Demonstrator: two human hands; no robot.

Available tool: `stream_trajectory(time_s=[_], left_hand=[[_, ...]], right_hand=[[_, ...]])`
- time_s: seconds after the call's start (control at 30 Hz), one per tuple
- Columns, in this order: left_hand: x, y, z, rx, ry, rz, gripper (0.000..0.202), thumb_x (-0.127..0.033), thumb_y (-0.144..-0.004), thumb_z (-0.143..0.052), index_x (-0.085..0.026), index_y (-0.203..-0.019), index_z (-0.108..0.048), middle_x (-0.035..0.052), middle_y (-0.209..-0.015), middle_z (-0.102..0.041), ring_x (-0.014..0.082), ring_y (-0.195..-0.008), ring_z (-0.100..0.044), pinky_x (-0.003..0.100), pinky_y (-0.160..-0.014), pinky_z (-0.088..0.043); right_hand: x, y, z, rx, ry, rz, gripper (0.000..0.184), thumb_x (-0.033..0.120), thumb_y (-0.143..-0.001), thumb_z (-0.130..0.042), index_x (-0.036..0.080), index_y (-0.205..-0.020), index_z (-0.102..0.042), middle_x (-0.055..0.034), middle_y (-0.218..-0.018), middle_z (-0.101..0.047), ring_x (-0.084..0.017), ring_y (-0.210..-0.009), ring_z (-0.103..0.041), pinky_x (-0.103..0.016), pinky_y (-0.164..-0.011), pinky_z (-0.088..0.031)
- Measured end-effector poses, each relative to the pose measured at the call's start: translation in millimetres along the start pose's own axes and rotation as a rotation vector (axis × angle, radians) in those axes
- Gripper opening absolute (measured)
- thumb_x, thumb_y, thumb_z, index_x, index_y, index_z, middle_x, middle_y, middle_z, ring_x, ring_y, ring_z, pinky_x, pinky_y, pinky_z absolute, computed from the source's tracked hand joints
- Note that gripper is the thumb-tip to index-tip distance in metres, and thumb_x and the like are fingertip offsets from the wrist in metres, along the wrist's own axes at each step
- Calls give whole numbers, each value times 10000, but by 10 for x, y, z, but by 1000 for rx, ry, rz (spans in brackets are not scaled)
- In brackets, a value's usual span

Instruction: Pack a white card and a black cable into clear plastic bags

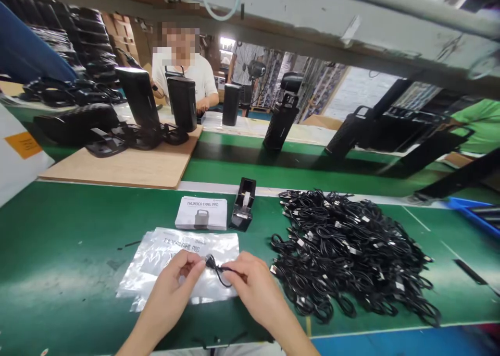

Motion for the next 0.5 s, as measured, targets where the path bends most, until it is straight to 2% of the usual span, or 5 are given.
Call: stream_trajectory(time_s=[0.13,0.2,0.33,0.4,0.5], left_hand=[[-84,44,-84,45,2,-41,222,-405,-817,-460,-215,-732,-537,-13,-696,-536,154,-680,-521,255,-658,-422],[-87,31,-93,46,37,-43,224,-408,-815,-462,-218,-731,-545,-13,-706,-557,159,-697,-539,257,-670,-431],[-78,-58,-5,7,131,-13,244,-442,-787,-494,-214,-731,-559,-17,-662,-574,161,-641,-557,255,-616,-452],[-117,-93,82,-47,202,-4,253,-455,-769,-516,-209,-724,-558,-25,-626,-561,149,-586,-543,243,-565,-450],[-237,-102,222,-122,287,-19,252,-442,-749,-549,-198,-686,-556,-30,-598,-550,136,-571,-536,225,-547,-443]], right_hand=[[86,-180,-77,-152,96,-27,153,173,-787,-545,204,-843,-683,-33,-789,-631,-149,-744,-567,-213,-672,-375],[124,-251,-177,-137,99,-25,143,146,-766,-550,201,-804,-677,-31,-799,-656,-158,-762,-581,-216,-679,-374],[185,-289,-282,73,-80,30,339,252,-876,-379,173,-685,-647,20,-536,-556,-109,-519,-527,-183,-492,-330],[230,-265,-267,219,-192,32,440,345,-909,-278,169,-746,-646,49,-460,-445,-82,-387,-428,-174,-405,-282],[424,-260,-136,280,-151,146,277,398,-836,-458,203,-853,-654,57,-546,-510,-73,-425,-426,-162,-427,-284]])
Point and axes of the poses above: each hand's wrist, its own y-axis away from the middle knuckle, its own z-axis out of the back of the hand, x = y × z, the point moved 5 cm from there along -y, towards the middle knuckle
